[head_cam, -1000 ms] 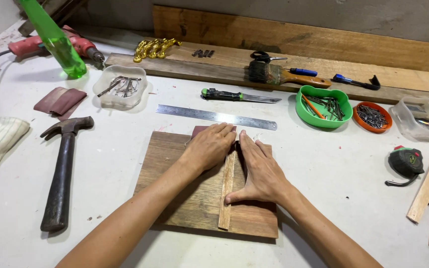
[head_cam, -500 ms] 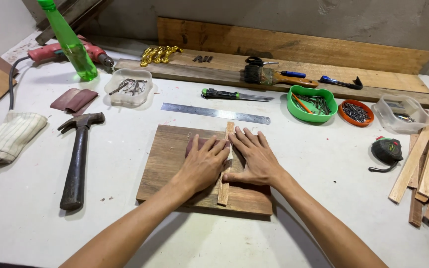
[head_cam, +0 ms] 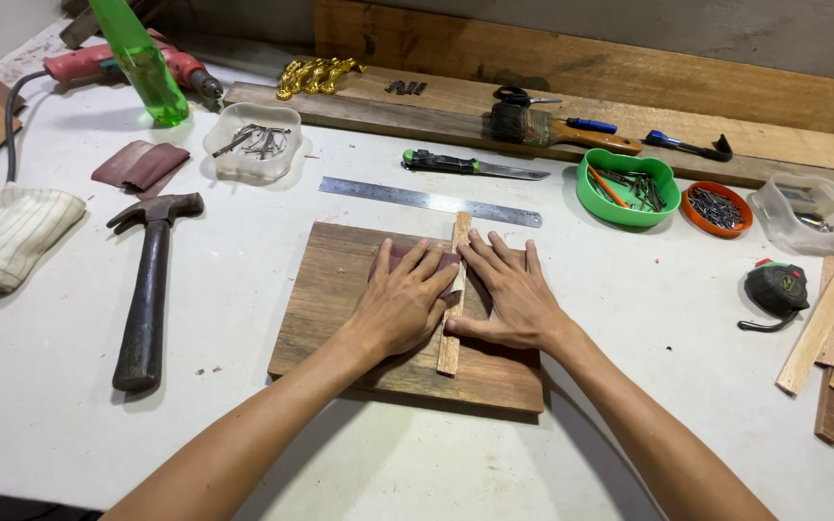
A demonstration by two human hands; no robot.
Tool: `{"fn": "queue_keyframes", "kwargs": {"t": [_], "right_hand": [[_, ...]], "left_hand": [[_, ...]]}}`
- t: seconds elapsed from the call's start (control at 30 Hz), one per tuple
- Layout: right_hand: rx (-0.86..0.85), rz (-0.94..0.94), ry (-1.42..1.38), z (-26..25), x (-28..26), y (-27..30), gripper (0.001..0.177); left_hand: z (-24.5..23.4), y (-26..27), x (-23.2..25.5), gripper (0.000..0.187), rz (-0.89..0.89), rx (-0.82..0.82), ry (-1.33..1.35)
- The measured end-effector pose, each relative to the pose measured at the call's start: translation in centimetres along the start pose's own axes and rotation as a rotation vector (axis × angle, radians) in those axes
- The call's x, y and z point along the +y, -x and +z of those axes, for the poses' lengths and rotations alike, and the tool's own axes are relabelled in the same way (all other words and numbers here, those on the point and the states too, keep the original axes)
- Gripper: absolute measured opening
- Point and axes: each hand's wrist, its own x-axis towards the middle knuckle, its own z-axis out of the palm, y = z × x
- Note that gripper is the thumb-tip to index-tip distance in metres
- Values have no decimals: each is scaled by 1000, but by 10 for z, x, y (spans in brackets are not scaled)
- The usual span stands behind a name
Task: Preparing and sanding small wood strips for a woodworking project.
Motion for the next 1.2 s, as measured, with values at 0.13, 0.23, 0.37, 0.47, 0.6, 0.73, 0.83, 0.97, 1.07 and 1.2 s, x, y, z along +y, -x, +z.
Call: {"fn": "queue_keyframes", "kwargs": {"t": [0.13, 0.23, 0.37, 0.47, 0.6, 0.73, 0.83, 0.97, 1.07, 1.2], "right_hand": [[-25, 23, -45, -4, 10, -17, 134], [-4, 13, -61, 0, 18, -27, 151], [5, 4, -87, 1, 21, -31, 161], [5, 11, -59, 3, 22, -30, 160], [-4, -12, -48, 5, 24, -29, 161], [-13, -31, -28, 1, 18, -25, 159], [-29, -31, -55, 3, 18, -25, 162], [-23, -34, -82, -2, 15, -23, 161], [-3, -48, -114, -7, 14, -21, 165], [4, -22, -170, -10, 11, -20, 171]], "left_hand": [[14, -30, -21, 47, 65, 1, -60], [20, -50, -32, 48, 103, -19, -59], [13, -59, -35, 48, 93, -85, 26], [16, -53, -37, 44, 176, -46, -9], [11, -28, -29, 33, 321, 19, -20], [-3, -2, -13, 32, 395, -26, -117], [-1, 4, -11, 29, 414, 38, -78], [8, -10, -16, 32, 349, 62, -100], [3, -33, -19, 32, 286, 21, -137], [-4, -64, -25, 32, 186, -71, -63]]}}
